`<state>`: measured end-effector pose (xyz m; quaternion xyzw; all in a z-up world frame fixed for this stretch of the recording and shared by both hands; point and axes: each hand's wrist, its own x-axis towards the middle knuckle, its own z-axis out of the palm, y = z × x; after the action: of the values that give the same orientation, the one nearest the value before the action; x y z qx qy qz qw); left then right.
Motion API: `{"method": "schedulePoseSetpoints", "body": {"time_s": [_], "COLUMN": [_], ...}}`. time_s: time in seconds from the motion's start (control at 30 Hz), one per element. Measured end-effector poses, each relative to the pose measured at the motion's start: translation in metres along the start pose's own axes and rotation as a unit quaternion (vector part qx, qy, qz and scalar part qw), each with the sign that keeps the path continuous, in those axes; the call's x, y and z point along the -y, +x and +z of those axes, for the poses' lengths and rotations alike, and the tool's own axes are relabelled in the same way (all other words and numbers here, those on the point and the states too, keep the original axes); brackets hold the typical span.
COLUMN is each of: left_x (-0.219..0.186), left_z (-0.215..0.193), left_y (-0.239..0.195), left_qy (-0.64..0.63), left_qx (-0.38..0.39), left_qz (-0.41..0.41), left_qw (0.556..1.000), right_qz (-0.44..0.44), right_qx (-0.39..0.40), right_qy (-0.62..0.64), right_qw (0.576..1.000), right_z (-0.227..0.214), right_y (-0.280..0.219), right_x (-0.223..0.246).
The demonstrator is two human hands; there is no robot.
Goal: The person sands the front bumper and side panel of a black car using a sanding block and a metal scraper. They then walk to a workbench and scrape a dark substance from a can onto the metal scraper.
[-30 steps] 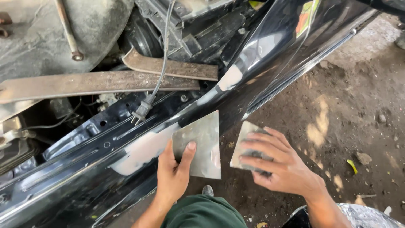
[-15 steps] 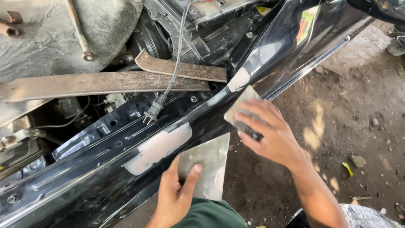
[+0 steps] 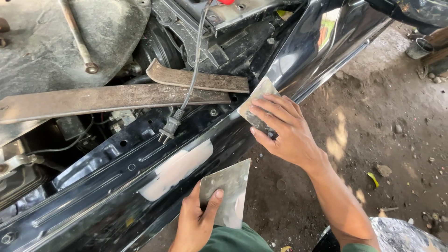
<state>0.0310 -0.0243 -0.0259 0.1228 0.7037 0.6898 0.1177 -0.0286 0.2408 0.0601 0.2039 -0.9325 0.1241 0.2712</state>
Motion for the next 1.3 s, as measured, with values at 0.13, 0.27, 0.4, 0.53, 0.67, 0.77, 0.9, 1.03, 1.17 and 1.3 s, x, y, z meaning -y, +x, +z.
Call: {"method": "schedulePoseSetpoints", "body": {"time_s": [0.13,0.27,0.4,0.53,0.67,0.77,0.9,1.03,1.17,1.3], "left_x": [0.003,0.008,0.011,0.009,0.013,0.012,0.016,0.019,0.019,0.021], "left_z": [0.002,0.001,0.002,0.005,0.008,0.009,0.009,0.008,0.006,0.005], "left_y": [0.003,0.003,0.005,0.007,0.008,0.005,0.005,0.005,0.005,0.007], "left_qy": [-0.005,0.015,0.002,0.008,0.012,0.018,0.014,0.018,0.014,0.011], "left_qx": [0.004,0.002,-0.011,-0.011,-0.004,-0.003,-0.011,-0.021,-0.018,-0.017], "left_qz": [0.004,-0.032,-0.025,-0.034,-0.043,-0.02,0.02,-0.018,-0.04,-0.049], "left_qw": [1.0,0.999,1.0,0.999,0.999,1.0,1.0,0.999,0.999,0.999], "right_qz": [0.002,-0.009,-0.02,-0.011,-0.004,-0.016,-0.019,-0.021,-0.022,-0.014], "right_qx": [-0.014,-0.068,-0.146,-0.138,-0.094,-0.065,-0.026,-0.015,-0.014,-0.023], "right_qy": [-0.005,-0.01,-0.007,0.006,0.046,0.057,0.059,0.048,0.018,-0.007], "right_qw": [1.0,0.998,0.989,0.99,0.994,0.996,0.998,0.999,1.0,1.0], "right_z": [0.012,0.036,0.079,0.071,0.036,0.008,-0.011,-0.012,-0.009,-0.002], "right_y": [-0.007,-0.024,-0.047,-0.062,-0.052,-0.028,-0.001,0.008,0.01,0.006], "right_x": [-0.004,-0.011,-0.026,-0.025,-0.033,-0.031,-0.026,-0.018,-0.012,-0.008]}}
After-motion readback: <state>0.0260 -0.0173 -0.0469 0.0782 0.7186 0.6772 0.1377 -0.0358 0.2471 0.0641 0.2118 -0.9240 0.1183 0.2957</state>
